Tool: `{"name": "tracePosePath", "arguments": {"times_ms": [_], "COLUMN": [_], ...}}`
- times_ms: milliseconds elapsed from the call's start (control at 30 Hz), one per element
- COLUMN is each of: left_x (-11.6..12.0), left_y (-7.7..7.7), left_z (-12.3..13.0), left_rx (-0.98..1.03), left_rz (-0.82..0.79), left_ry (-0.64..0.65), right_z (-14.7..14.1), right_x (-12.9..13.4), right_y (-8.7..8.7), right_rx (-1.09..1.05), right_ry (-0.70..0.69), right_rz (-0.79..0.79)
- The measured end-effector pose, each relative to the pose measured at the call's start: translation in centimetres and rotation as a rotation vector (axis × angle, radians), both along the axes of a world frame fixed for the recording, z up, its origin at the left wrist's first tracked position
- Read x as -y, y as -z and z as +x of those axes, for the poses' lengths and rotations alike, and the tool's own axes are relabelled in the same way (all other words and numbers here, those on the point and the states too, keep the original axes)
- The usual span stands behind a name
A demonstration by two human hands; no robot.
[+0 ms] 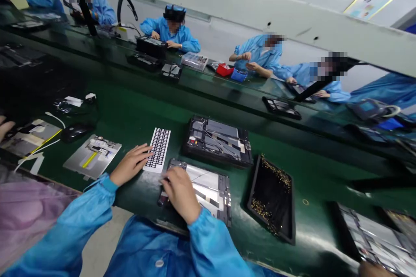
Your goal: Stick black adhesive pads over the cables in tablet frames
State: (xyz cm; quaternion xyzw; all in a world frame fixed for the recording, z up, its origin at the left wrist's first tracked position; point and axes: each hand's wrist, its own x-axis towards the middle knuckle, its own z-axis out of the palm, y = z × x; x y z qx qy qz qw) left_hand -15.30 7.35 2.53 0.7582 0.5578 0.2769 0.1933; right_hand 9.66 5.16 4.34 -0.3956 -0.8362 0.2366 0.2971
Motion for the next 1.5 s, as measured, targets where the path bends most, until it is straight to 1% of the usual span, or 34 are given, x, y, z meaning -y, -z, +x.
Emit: {"name": "tracePosePath", "arguments": {"times_ms": [67,100,167,267,333,400,467,533,600,700,767,800,867,933,967,1033,1167,1267,1367,1500], "left_x": [-1.5,-1.8,-1.8,-1.3,-1.2,-1.3,-1.5,-1.6,-1.7,-1.9,-2.1,-2.2,-2.2,-2.2,-2.2,-2.1,-1.8,-1.6,-1.6,-1.6], "left_y": [1.5,2.1,2.9,3.2,3.2,3.2,3.3,3.4,3.4,3.5,3.5,3.5,3.3,3.1,3.0,2.9,2.7,2.6,2.7,2.9], "left_z": [-0.6,-0.7,-0.8,-0.8,-0.8,-0.9,-1.0,-1.1,-1.1,-1.2,-1.2,-1.2,-1.1,-0.9,-0.8,-0.7,-0.4,-0.3,-0.3,-0.2], "left_rx": [-0.010,-0.007,-0.008,-0.009,-0.011,-0.015,-0.017,-0.013,0.003,0.046,0.071,0.076,0.074,0.062,0.054,0.033,-0.012,-0.032,-0.036,-0.028], "left_rz": [-0.039,-0.049,-0.060,-0.070,-0.073,-0.072,-0.068,-0.065,-0.063,-0.062,-0.065,-0.069,-0.078,-0.077,-0.072,-0.059,-0.050,-0.046,-0.043,-0.043], "left_ry": [0.036,0.038,0.042,0.044,0.045,0.047,0.050,0.059,0.068,0.076,0.075,0.074,0.063,0.051,0.047,0.041,0.032,0.024,0.020,0.013], "right_z": [-4.0,-5.4,-7.2,-8.0,-8.2,-8.5,-8.6,-7.9,-5.9,-1.3,1.8,3.0,4.7,5.1,4.8,3.2,-2.2,-5.7,-7.3,-7.8], "right_x": [-2.0,-2.8,-3.9,-4.3,-4.3,-4.4,-4.8,-5.2,-5.3,-4.2,-2.8,-2.1,-0.6,0.3,0.5,0.2,-2.1,-3.7,-4.1,-3.5], "right_y": [0.7,1.2,2.3,3.5,3.9,4.1,3.8,2.9,1.4,-1.0,-2.1,-2.3,-2.1,-1.3,-0.8,0.1,1.1,1.6,2.2,3.1], "right_rx": [0.142,0.213,0.310,0.338,0.337,0.320,0.282,0.242,0.148,-0.154,-0.296,-0.308,-0.299,-0.291,-0.279,-0.208,0.142,0.379,0.480,0.494], "right_ry": [-0.062,-0.059,-0.031,-0.001,-0.002,-0.019,-0.048,-0.074,-0.085,-0.033,0.025,0.049,0.083,0.092,0.080,0.028,-0.067,-0.069,-0.024,0.020], "right_rz": [0.024,0.033,0.034,0.016,0.006,-0.001,-0.015,-0.036,-0.075,-0.153,-0.195,-0.215,-0.259,-0.286,-0.287,-0.239,-0.033,0.060,0.096,0.088]}}
